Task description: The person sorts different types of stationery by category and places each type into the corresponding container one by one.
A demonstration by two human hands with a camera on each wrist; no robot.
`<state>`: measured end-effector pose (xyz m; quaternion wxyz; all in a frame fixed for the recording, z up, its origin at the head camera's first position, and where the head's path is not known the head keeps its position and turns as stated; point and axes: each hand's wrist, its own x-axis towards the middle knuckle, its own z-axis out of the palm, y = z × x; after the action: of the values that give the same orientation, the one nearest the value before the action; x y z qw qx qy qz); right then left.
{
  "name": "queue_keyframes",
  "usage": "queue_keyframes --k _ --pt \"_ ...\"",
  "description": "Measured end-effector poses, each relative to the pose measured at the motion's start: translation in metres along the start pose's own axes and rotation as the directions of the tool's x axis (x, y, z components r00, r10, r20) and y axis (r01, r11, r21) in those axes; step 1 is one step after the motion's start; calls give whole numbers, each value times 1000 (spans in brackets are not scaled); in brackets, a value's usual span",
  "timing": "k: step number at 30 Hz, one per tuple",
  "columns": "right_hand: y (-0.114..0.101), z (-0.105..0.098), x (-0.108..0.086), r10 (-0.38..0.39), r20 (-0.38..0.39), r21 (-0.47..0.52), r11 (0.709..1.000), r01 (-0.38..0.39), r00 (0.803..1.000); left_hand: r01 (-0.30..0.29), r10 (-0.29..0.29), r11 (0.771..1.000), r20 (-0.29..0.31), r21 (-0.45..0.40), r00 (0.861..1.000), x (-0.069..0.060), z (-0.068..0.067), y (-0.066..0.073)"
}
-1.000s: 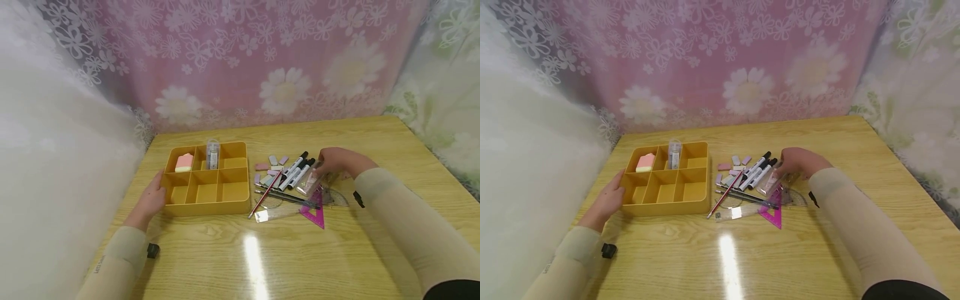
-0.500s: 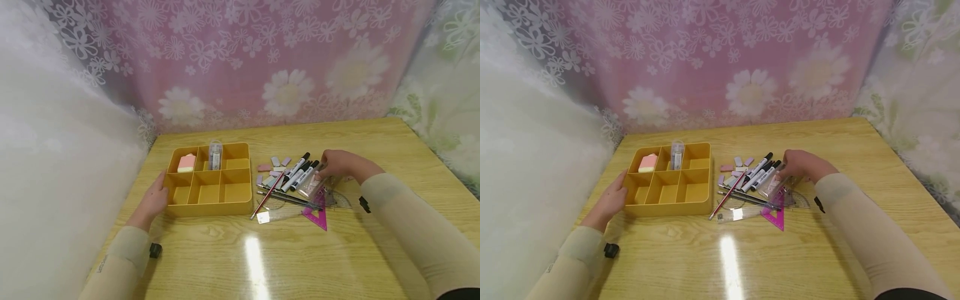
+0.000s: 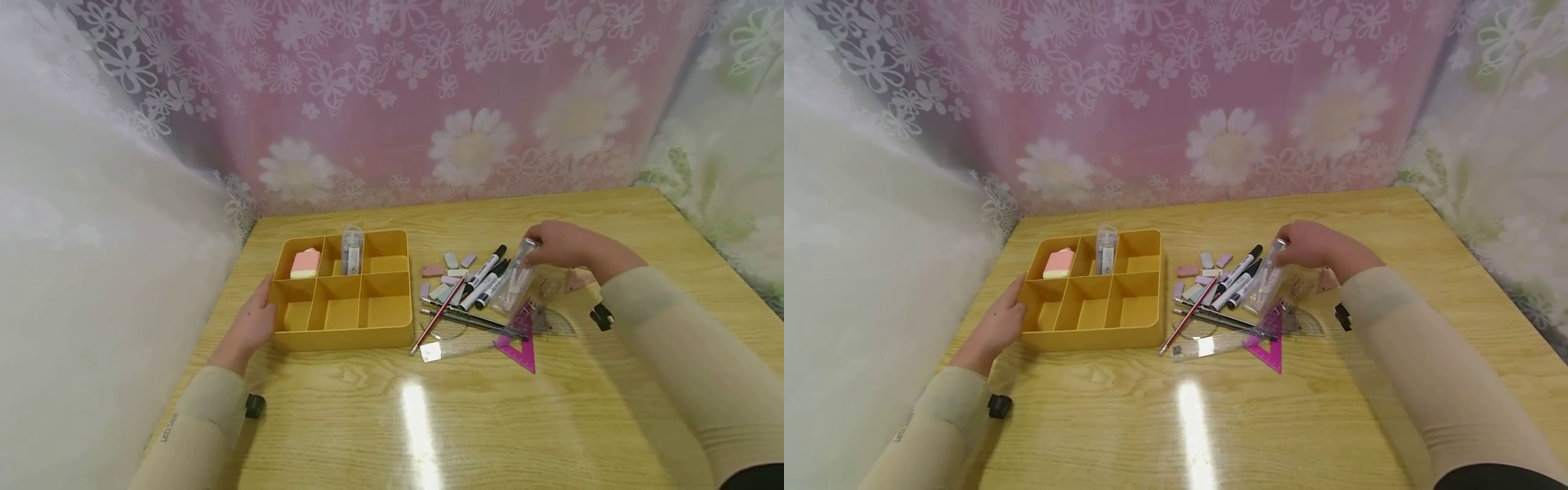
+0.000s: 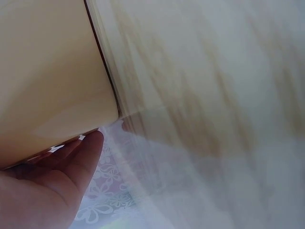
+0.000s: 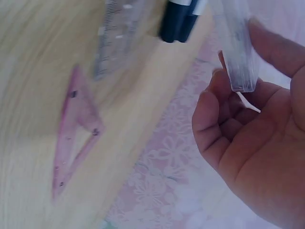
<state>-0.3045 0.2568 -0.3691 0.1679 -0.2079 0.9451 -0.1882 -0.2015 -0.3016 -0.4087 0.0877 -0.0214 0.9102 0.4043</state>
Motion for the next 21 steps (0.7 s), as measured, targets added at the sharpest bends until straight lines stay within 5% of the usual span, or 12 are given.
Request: queue_keyframes --k 7,21 --pt "-22 -10 -4 -68 18 -8 998 68 998 -12 12 1000 2 3 1000 0 -1 0" --pt "-106 -43 5 -184 -45 15 983 185 982 -2 2 1000 -1 -2 1000 1 -2 -1"
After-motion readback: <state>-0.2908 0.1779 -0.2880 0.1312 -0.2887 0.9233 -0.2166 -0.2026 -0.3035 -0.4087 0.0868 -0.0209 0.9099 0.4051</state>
